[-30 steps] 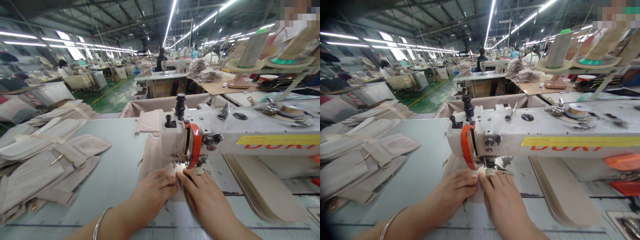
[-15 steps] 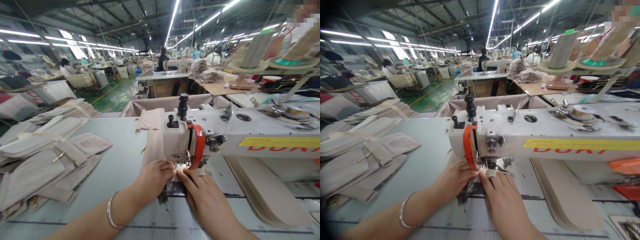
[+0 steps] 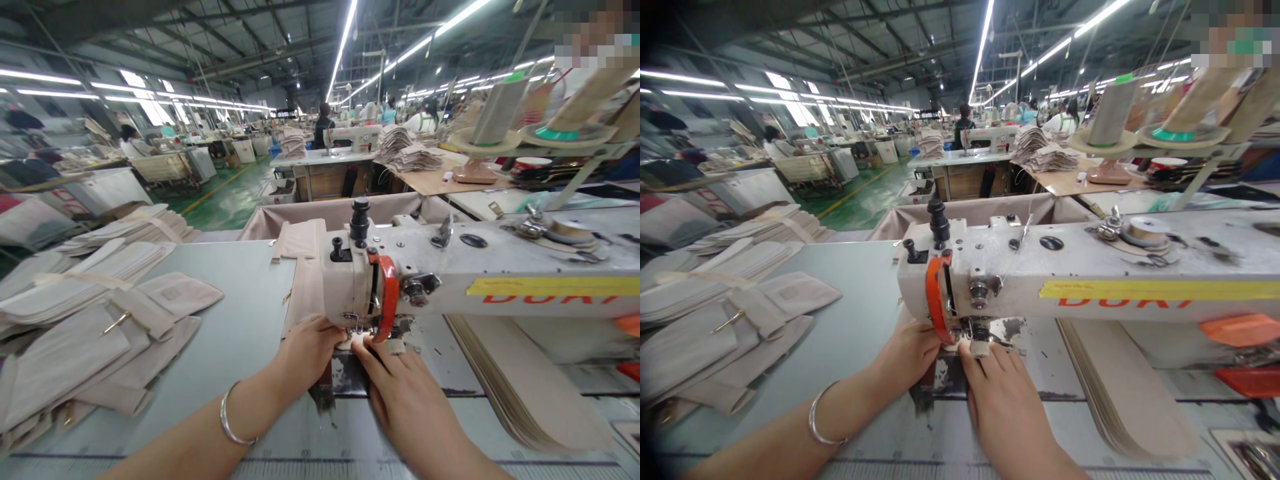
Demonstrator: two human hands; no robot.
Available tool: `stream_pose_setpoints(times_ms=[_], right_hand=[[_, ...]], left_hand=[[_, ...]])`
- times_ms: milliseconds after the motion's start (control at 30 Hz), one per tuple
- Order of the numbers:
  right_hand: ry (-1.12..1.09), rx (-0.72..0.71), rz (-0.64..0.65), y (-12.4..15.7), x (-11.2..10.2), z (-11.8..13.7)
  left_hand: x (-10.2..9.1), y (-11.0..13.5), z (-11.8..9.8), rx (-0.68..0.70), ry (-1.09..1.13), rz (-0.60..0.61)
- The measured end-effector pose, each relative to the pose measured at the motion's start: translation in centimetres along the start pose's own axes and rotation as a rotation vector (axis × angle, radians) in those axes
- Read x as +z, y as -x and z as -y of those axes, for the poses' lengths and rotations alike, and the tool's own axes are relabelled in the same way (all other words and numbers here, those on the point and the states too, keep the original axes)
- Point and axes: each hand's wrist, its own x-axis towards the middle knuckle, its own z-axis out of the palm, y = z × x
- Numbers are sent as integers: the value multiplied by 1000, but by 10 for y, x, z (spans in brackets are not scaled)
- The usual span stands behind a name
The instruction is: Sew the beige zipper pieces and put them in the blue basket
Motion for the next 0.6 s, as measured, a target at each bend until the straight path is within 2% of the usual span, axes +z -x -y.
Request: stream_pose_setpoints(times_ms=[600], right_hand=[[5, 20, 6, 0, 3, 0]], left_hand=[[2, -2, -2, -43, -8, -17]])
